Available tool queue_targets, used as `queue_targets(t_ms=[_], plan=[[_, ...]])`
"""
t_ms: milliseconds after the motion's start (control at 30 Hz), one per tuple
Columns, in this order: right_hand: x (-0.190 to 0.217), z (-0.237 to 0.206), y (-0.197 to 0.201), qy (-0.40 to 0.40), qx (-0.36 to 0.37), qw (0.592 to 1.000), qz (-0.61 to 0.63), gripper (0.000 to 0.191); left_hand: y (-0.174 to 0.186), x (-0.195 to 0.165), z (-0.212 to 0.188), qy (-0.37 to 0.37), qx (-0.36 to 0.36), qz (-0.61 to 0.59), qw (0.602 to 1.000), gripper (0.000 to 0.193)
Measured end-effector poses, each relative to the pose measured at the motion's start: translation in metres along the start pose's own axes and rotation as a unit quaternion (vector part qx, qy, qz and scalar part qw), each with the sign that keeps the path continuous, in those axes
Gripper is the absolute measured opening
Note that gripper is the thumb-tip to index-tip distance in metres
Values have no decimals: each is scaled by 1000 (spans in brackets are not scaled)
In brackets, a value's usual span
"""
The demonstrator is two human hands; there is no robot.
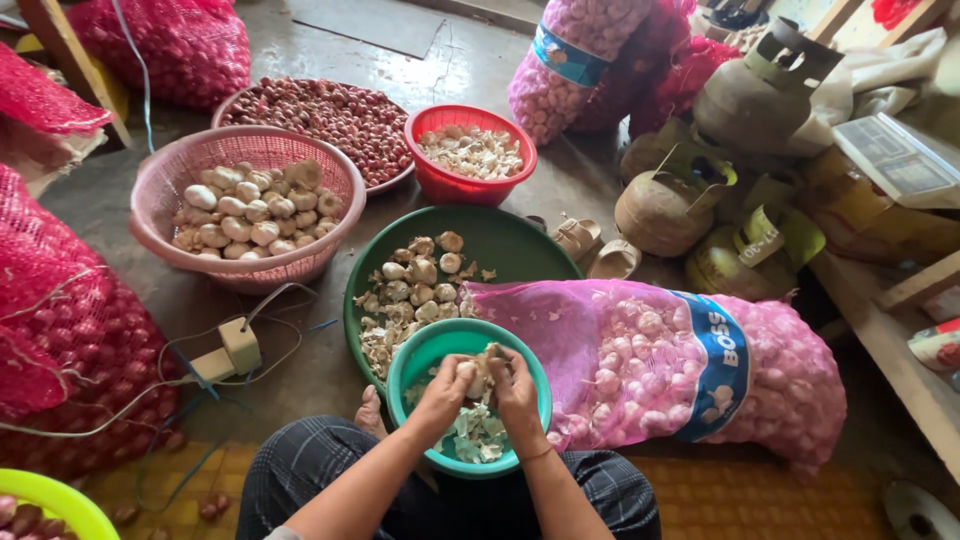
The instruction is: The person sits on the floor and peels garlic cloves by hand, removing the outer skins and placing the peeled cloves into a green bowl. The person repeatedly picks up garlic cloves from a tray and peels them one by one.
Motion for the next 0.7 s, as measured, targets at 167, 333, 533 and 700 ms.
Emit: queue_targets(t_ms=[167,333,533,700], plan=[[20,-22,-17,126,97,978,-138,34,0,-2,-5,46,44,-56,996,31],[29,-31,-26,163,119,966,-161,31,-3,-8,-14,47,50,-110,992,33],[46,-35,-29,258,67,934,-238,20,-7,-3,-10,41,61,-143,987,34],[10,-21,-17,172,44,963,-202,20,0,-2,-8,-61,-8,76,995,33]])
Point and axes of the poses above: each hand's wrist, its own z-axis towards the middle knuckle, its own y-axis out of the back of the hand, x = y × z, the point moved 9 cm from there along z, towards the middle knuckle, and after that the axes turned 5 degrees about -x, right-handed, at the moved point
